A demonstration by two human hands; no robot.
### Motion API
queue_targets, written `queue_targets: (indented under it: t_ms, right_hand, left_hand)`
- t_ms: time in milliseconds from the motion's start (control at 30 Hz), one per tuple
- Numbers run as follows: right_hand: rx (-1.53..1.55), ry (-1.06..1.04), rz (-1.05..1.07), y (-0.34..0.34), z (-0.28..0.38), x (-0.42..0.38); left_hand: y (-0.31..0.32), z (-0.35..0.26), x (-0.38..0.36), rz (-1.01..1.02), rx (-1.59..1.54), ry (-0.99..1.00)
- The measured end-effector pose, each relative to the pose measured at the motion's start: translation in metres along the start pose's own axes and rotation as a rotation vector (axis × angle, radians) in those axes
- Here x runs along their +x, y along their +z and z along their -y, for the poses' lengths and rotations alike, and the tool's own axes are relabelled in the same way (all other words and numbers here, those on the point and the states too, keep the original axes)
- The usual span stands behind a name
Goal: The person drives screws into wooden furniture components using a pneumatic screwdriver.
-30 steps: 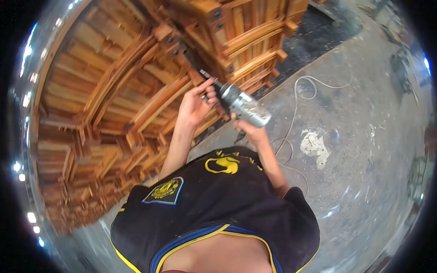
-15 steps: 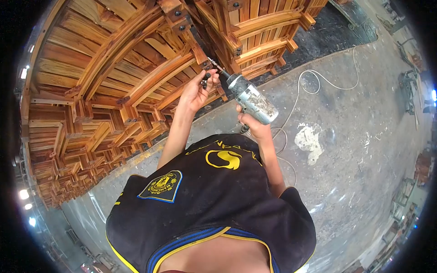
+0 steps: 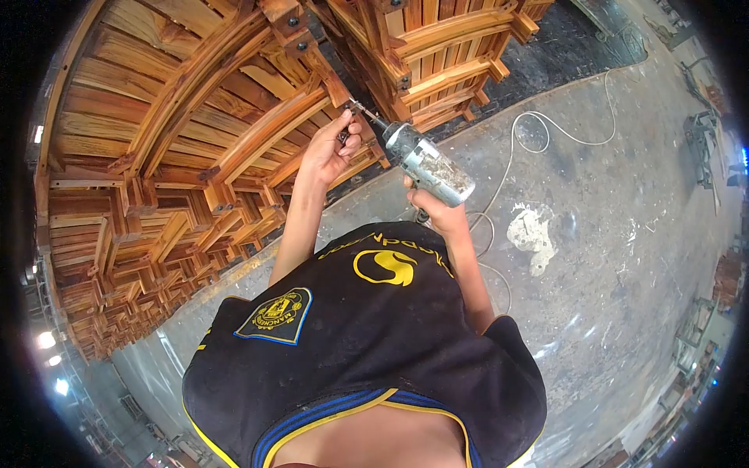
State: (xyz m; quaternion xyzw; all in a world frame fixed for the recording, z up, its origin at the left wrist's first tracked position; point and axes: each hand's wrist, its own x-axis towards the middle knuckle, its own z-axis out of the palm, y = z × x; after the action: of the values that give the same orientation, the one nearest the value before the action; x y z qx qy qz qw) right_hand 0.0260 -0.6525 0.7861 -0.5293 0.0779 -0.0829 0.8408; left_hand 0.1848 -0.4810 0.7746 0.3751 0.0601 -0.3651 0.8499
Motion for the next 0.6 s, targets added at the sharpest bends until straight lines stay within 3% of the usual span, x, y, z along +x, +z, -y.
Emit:
queue_targets:
  t_ms: [233, 600]
  right_hand:
    - [-0.016, 0.023, 0.017, -0.002, 0.0, 0.003]
    - [-0.107, 0.049, 0.053, -0.013, -0.011, 0.01]
  left_hand:
    - [0.011, 0.0, -0.001, -0.158, -0.049, 0.072]
    - [0.005, -0.009, -0.006, -0.073, -0.076, 0.138]
